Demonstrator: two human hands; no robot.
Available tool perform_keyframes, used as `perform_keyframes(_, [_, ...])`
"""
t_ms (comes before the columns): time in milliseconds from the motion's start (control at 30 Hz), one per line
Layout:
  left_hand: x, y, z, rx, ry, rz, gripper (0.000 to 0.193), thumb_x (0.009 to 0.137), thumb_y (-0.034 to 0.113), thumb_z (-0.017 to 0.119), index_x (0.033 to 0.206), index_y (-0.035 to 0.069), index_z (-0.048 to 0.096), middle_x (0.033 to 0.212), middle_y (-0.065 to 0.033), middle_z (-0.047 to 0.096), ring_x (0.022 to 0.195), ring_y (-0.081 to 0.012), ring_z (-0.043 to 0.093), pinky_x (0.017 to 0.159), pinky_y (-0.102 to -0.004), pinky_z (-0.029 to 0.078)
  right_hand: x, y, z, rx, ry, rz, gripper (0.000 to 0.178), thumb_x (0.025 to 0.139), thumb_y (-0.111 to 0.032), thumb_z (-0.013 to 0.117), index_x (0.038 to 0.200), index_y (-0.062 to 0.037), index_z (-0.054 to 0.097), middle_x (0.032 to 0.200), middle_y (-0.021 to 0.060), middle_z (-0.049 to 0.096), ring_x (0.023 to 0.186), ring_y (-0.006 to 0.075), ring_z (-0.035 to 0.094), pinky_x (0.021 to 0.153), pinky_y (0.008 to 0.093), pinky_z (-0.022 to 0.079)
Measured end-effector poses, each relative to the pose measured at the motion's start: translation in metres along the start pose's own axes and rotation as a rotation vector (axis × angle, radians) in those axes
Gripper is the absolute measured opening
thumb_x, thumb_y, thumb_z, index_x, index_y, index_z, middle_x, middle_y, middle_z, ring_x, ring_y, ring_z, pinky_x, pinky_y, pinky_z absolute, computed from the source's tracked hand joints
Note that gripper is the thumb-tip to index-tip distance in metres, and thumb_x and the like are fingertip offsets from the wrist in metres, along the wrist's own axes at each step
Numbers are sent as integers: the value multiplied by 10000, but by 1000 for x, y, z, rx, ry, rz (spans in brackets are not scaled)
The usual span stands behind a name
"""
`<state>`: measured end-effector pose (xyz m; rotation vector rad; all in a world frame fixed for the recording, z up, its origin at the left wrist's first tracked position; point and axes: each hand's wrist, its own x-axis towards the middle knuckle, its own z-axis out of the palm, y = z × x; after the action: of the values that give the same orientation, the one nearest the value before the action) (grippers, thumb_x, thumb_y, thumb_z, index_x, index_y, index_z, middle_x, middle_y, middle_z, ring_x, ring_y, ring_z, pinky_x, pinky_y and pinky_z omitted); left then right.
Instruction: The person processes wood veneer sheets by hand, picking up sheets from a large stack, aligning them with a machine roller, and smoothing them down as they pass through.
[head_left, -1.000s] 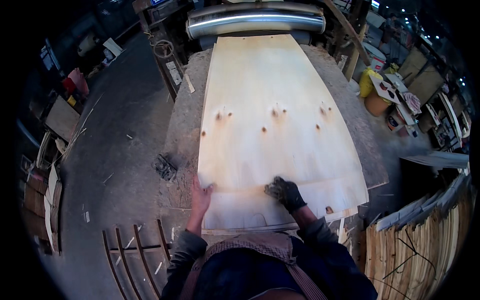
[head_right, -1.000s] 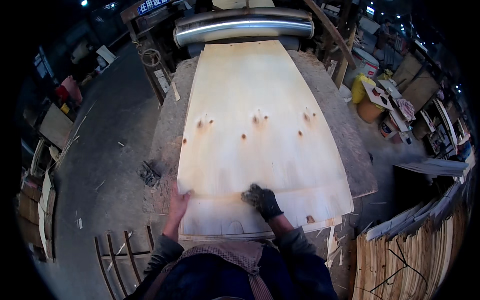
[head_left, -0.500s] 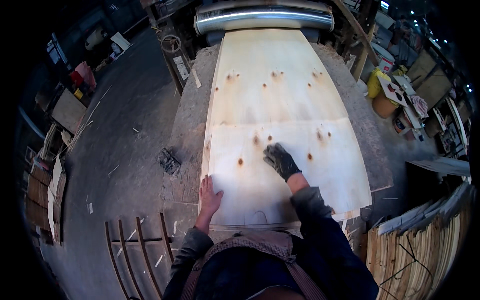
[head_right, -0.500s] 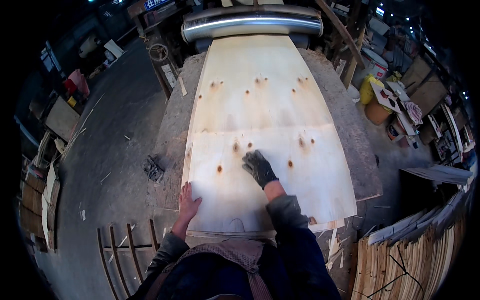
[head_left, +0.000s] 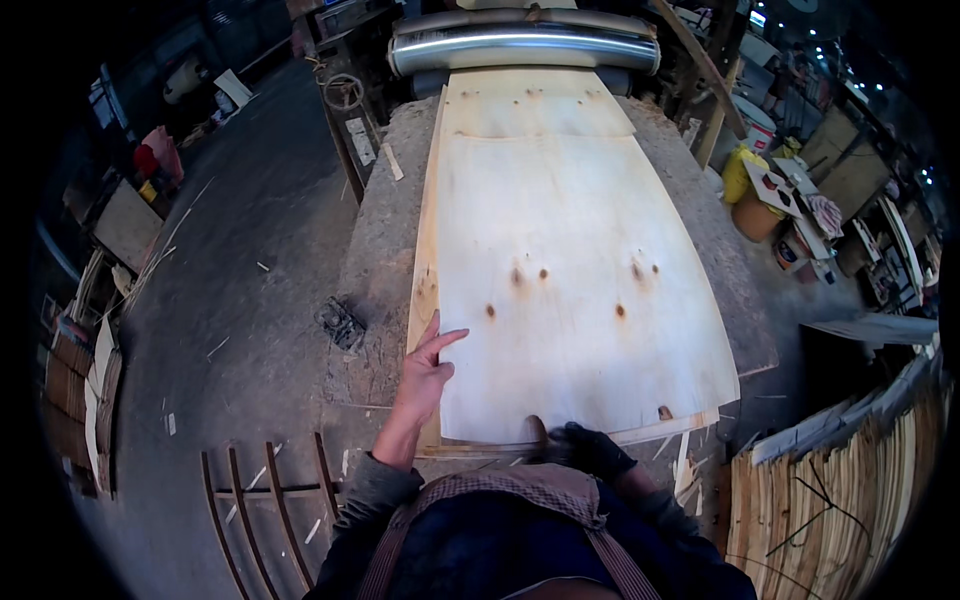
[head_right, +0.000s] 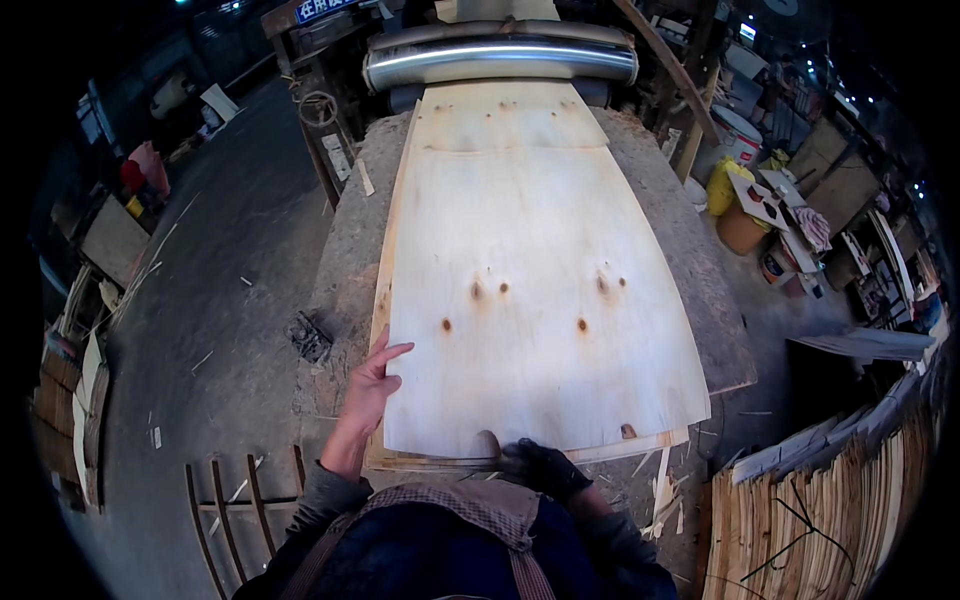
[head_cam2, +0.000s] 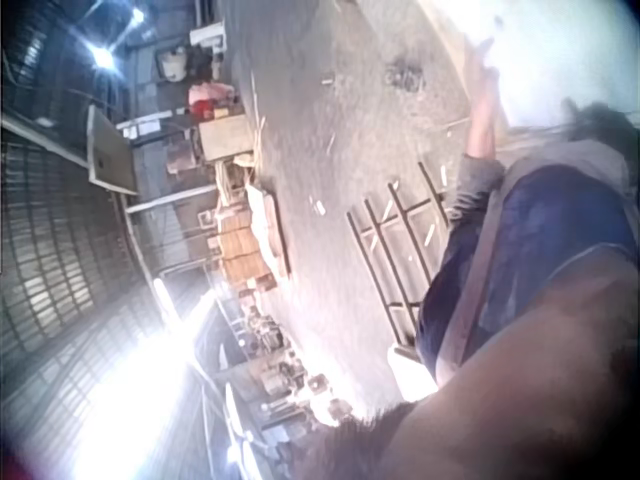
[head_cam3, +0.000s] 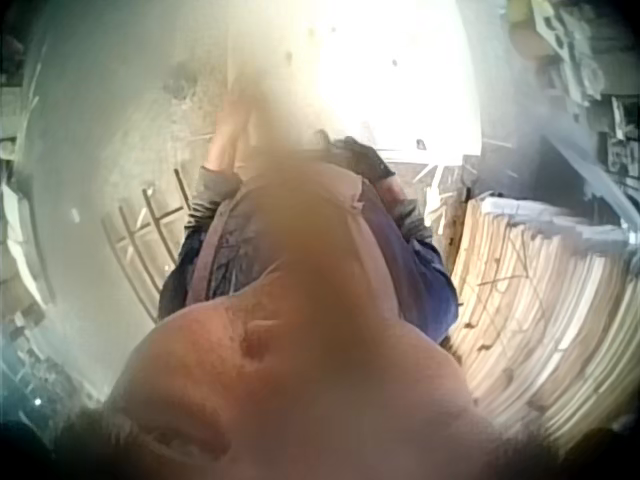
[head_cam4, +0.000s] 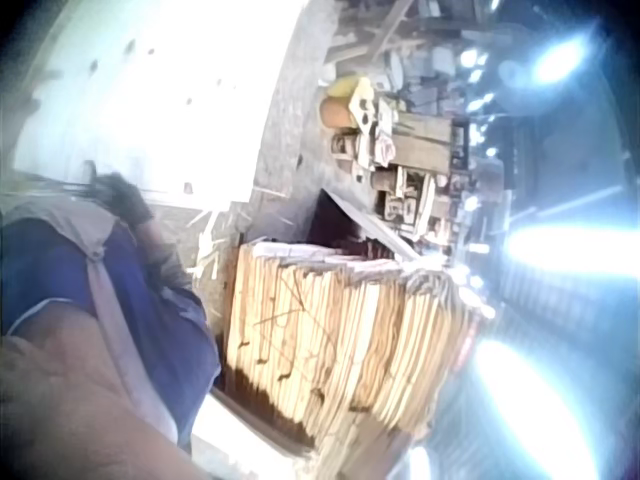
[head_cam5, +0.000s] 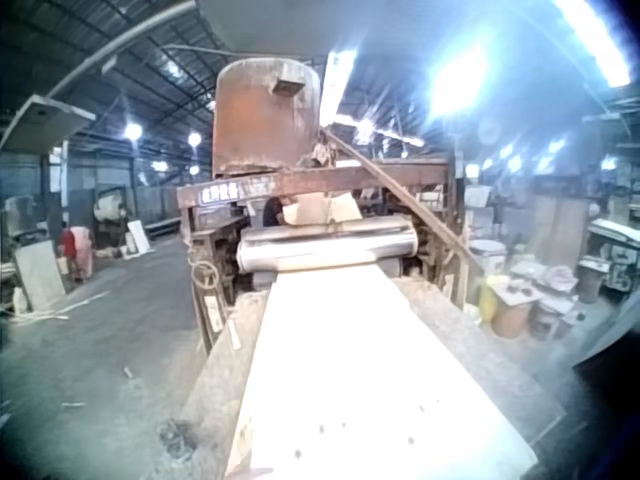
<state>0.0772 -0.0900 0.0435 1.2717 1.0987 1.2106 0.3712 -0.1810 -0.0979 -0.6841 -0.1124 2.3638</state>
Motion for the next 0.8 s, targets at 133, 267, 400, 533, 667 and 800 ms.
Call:
perform_keyframes(133, [2, 32, -1, -186, 28, 22, 569, 642, -207, 390, 1130, 22, 573, 1425, -140, 238, 1275, -198, 318, 979, -265, 323, -17, -4, -25, 38, -44, 26, 218, 869, -242, 549, 971, -51, 569, 865, 88, 618, 809, 212, 608, 730, 329, 502])
perform_keyframes(267, [13, 31, -24, -321, 77, -92, 596, 653, -195, 388, 1210, -6, 487, 1304, -119, 434, 1206, -196, 408, 982, -292, 335, -24, -13, 19, -117, 280, -217, 193, 853, -231, 577, 950, -64, 585, 851, 58, 620, 750, 163, 600, 674, 289, 498])
perform_keyframes(400, [25, -17, -55, -114, 165, -79, 579, 738, -117, 447, 1299, -21, 347, 1299, -124, 431, 1199, -204, 411, 989, -294, 322, 23, -22, -12, -516, 286, -458, 220, 848, -228, 580, 997, -66, 591, 865, 59, 631, 792, 188, 608, 681, 294, 495])
perform_keyframes(533, [6, -89, -66, 377, 315, -69, 603, 806, 53, 540, 1332, -36, 260, 1332, -185, 370, 1228, -244, 371, 1014, -309, 286, 72, -55, -19, -1237, 125, -763, 265, 856, -158, 548, 1039, 30, 516, 874, 167, 589, 863, 277, 594, 816, 403, 498])
perform_keyframes(667, [-24, -141, -53, 809, 368, -52, 683, 779, 186, 610, 1320, -50, 268, 1389, -236, 235, 1270, -338, 285, 1039, -373, 247, 105, -98, 40, -195, 161, -435, 331, 890, -123, 443, 1164, 63, 430, 946, 230, 560, 891, 365, 585, 845, 467, 484])
perform_keyframes(800, [-30, -123, -33, 1134, 282, -223, 751, 743, 248, 642, 1324, -38, 261, 1405, -244, 172, 1280, -387, 228, 1038, -417, 234, 163, -156, 38, -58, 106, -464, 307, 896, -141, 394, 1127, 51, 459, 914, 225, 563, 885, 387, 585, 831, 488, 488])
